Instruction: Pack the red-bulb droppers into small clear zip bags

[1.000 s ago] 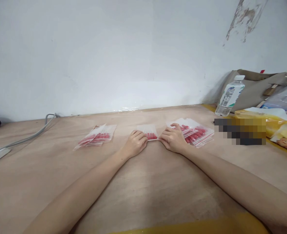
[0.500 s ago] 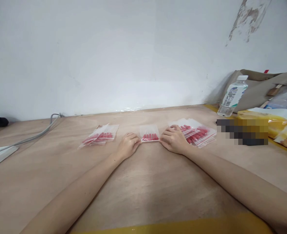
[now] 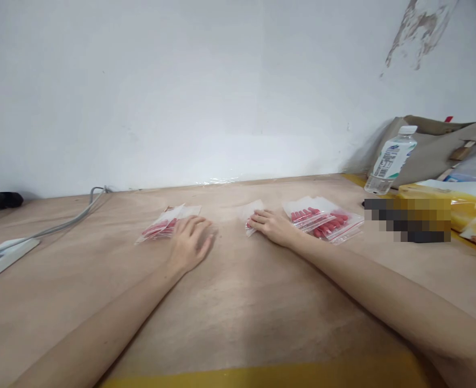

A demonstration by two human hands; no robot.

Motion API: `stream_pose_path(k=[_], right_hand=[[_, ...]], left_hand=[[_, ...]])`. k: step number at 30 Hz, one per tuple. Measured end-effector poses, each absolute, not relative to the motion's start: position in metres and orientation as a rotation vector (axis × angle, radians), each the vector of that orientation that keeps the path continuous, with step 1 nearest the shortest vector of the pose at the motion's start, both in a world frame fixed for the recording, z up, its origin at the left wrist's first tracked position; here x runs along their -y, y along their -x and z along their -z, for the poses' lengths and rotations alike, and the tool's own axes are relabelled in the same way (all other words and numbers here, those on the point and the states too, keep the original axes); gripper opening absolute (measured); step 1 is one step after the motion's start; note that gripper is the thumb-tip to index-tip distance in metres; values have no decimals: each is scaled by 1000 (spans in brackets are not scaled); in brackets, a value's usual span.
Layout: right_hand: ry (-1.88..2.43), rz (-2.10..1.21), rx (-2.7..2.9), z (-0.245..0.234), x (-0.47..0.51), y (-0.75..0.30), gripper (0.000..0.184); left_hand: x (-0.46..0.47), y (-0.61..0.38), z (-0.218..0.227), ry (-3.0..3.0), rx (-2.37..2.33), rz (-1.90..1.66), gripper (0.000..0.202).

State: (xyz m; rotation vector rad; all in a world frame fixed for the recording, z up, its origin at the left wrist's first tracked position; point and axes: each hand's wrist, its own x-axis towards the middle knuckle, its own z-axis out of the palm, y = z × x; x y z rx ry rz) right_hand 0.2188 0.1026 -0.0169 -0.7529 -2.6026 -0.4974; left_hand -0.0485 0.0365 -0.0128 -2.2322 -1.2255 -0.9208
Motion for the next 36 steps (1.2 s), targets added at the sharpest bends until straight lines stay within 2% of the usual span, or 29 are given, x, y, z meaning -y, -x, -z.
stream_pose_path(k=[3, 7, 11, 14, 17, 22, 30, 36], right_hand=[[673, 732, 2586, 7, -106, -252, 27], [912, 737, 2458, 5, -96, -305, 31], [1236, 704, 2309, 18, -75, -334, 38], [1165, 756, 2281, 23, -64, -330, 45], [1036, 756, 2236, 23, -60, -313, 36], [868, 683, 2249, 21, -56, -276, 17], [858, 469, 2307, 20, -63, -226, 21], [860, 409, 2288, 26, -73, -230, 21]], left_hand=[[-25, 89, 13, 1984, 1333, 898, 37], [-21, 133, 14, 1892, 1466, 848, 54], [-32, 153, 18, 2074, 1561, 800, 39], [-40, 157, 21, 2104, 1585, 930, 30], [-44, 154, 17, 2050, 1597, 1062, 28], [-44, 112, 2, 2132, 1455, 1068, 27], [-54, -29, 21, 2532, 1252, 848, 25], [-47, -32, 24, 2596, 1275, 889, 45]])
